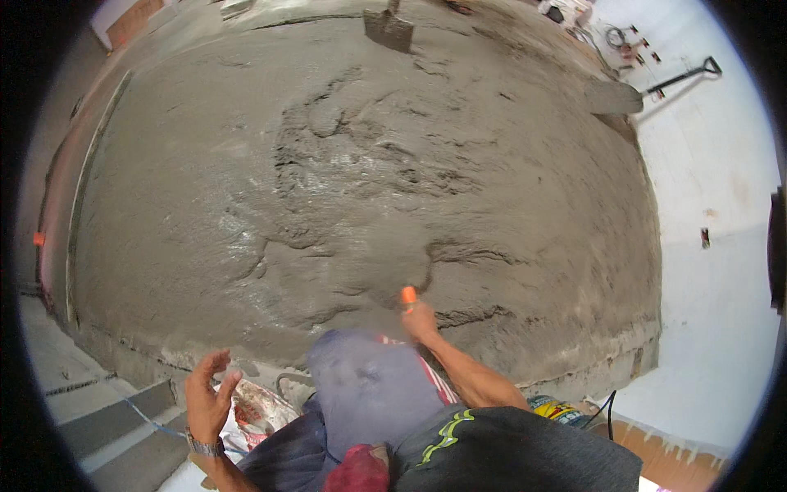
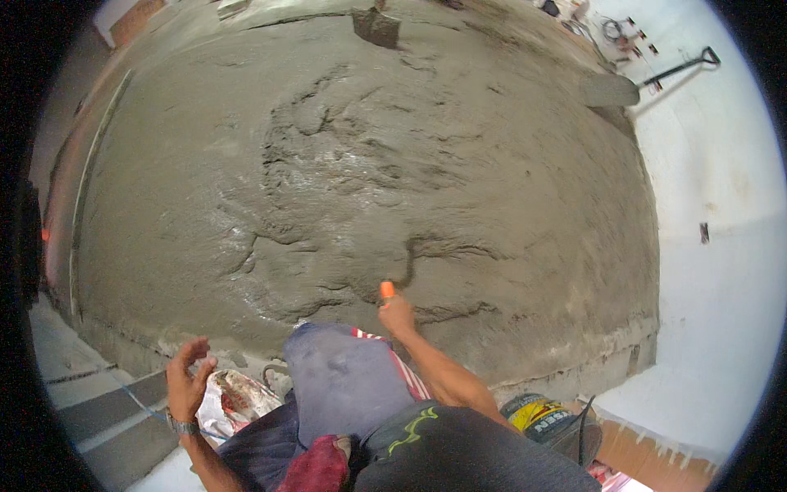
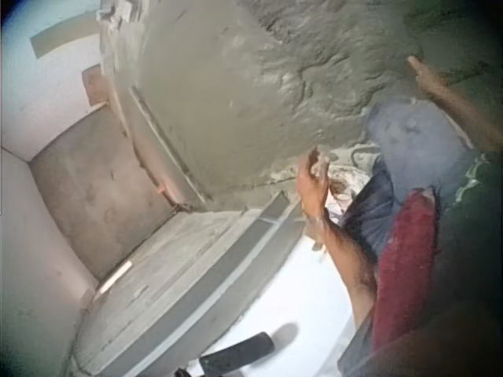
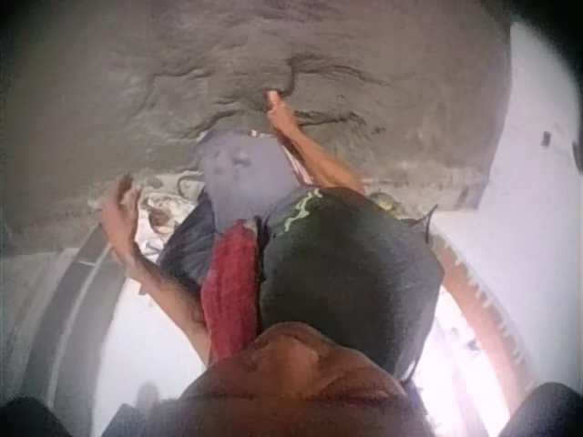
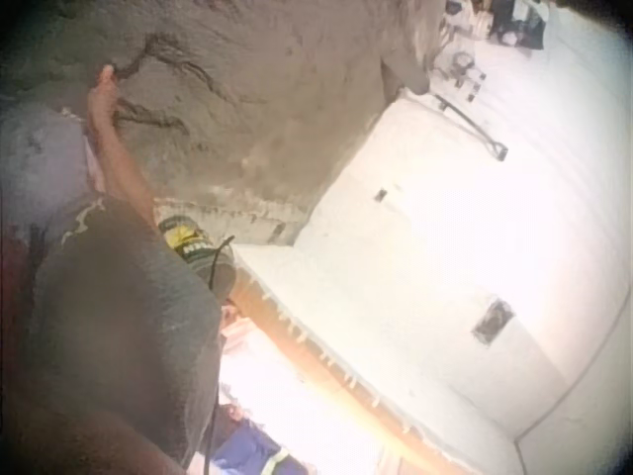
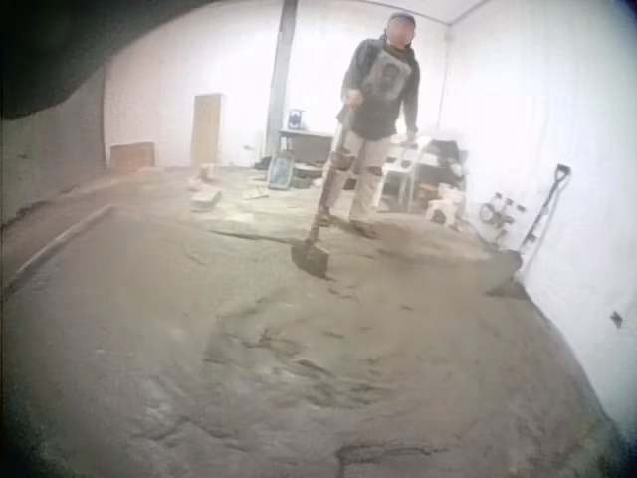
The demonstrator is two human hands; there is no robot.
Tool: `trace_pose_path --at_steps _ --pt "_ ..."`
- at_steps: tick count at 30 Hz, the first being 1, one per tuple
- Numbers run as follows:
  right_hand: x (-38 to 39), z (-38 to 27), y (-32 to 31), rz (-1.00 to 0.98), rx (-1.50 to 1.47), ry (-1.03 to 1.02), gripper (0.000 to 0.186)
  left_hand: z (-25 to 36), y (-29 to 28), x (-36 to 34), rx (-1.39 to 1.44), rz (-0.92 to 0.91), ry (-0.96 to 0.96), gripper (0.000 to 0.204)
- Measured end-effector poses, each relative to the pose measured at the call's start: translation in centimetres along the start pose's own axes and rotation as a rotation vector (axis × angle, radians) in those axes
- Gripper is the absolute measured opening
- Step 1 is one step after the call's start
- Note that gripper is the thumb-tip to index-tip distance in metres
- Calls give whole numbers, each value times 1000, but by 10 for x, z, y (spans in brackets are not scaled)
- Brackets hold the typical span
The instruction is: The person uses a hand trowel to smooth wet concrete on a floor. Another person is visible in the background using a shovel to spread the concrete.
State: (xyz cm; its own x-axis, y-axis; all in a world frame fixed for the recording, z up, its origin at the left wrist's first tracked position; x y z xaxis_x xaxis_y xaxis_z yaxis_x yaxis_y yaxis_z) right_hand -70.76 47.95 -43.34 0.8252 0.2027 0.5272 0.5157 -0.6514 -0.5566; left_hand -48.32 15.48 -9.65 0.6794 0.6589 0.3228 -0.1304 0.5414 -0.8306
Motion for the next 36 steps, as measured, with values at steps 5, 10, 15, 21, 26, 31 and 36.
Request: trace_pose_path --at_steps 5,10,15,21,26,31,36 --pt "38 10 -83 -51 250 -17 33 -82 58 -2 -151 -228 -62 51" --pt "75 171 -220 513 -32 178 28 -78 74 -14 -157 -251 -60 54" --pt "114 343 -322 796 234 469 18 -90 95 -20 -120 -326 -36 58" --pt "83 367 -296 607 450 528 22 -85 101 -17 -170 -374 -78 58" --pt "35 371 -227 604 -3 567 27 -65 112 -25 -182 -419 -86 53" --pt "31 252 -189 458 -196 419 22 -36 104 -47 -509 -358 121 51" --pt "86 207 -252 510 51 333 27 78 88 -50 -311 -201 291 46"
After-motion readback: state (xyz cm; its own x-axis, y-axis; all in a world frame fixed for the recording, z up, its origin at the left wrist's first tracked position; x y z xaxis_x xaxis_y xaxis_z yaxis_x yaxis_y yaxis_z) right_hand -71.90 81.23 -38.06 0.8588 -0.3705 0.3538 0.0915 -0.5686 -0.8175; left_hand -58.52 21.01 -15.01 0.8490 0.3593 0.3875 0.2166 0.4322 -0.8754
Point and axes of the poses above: each hand's wrist, its own x-axis away from the middle knuckle, its own y-axis out of the palm, z = x × y, the point moved 9 cm from there along -x, towards the middle knuckle, and after that the axes turned 8 degrees about -x, right-handed, at the moved point
